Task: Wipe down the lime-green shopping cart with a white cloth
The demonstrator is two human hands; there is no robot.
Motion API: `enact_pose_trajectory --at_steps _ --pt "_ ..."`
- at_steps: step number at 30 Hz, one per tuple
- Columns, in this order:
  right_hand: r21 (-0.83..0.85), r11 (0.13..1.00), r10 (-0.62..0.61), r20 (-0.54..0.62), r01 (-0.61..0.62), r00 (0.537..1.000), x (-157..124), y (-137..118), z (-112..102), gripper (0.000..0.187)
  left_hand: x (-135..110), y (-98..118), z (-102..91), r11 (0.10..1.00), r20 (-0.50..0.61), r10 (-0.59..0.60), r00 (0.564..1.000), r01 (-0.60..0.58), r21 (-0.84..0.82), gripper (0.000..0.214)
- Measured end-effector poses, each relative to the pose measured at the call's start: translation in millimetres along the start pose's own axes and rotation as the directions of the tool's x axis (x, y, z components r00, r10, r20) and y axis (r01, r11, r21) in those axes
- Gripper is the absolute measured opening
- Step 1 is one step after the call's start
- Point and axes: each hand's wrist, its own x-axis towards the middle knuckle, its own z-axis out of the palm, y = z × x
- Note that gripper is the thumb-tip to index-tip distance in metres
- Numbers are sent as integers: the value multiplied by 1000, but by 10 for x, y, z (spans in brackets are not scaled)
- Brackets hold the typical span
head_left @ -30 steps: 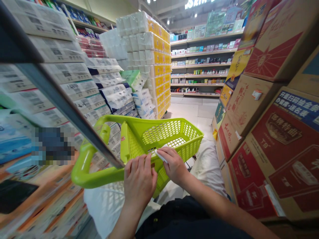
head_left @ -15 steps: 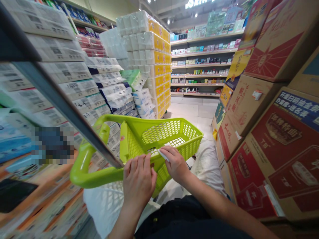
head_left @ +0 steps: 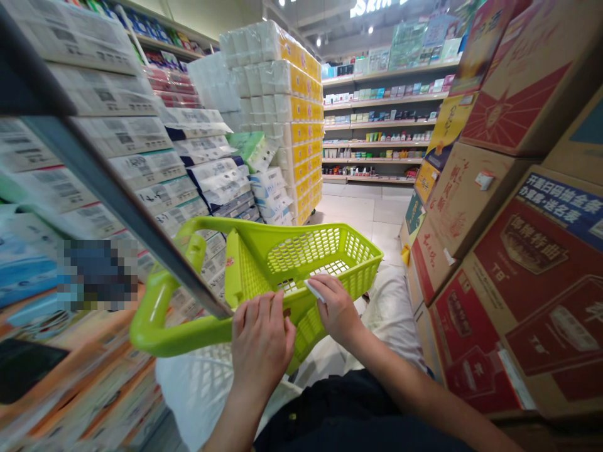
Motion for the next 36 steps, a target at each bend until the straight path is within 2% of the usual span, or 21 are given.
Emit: enact_pose_trajectory --at_steps 2,7,10,15,18,23,27,31,33,36 --pt "5 1000 -7 -8 7 1000 -4 -51 2 55 2 4 -1 1000 -3 -5 1000 5 6 38" --pt "159 977 -142 -5 141 990 -62 -335 64 47 -8 -4 6 1000 -3 -1 1000 1 9 37" --pt "159 972 -173 -19 173 985 -150 -288 92 42 -12 -12 13 1000 -5 -3 1000 3 -3 38" --pt "86 993 -72 -62 78 995 -275 -14 99 45 -5 -22 18 1000 -4 6 1000 -7 -6 39" --pt "106 994 -15 -84 24 996 -264 -83 134 44 1 -24 1 1000 -4 5 1000 -5 -22 39" --pt "197 972 -124 -16 124 992 -154 -344 205 40 4 -31 -54 1000 41 5 999 -5 -4 37" --pt "148 979 -138 -16 139 990 -196 -185 160 43 5 -36 -64 1000 42 11 999 -10 -19 39" --pt "78 997 -7 -94 14 996 -278 -8 119 43 6 -35 -37 999 29 12 999 -11 -41 41" --pt "90 996 11 -92 -2 996 -273 -54 135 44 4 -34 -22 999 28 6 1000 -4 -43 41" --pt "159 985 -58 -26 62 998 -219 -203 176 45 -3 -37 -15 999 10 -6 1000 6 -46 42"
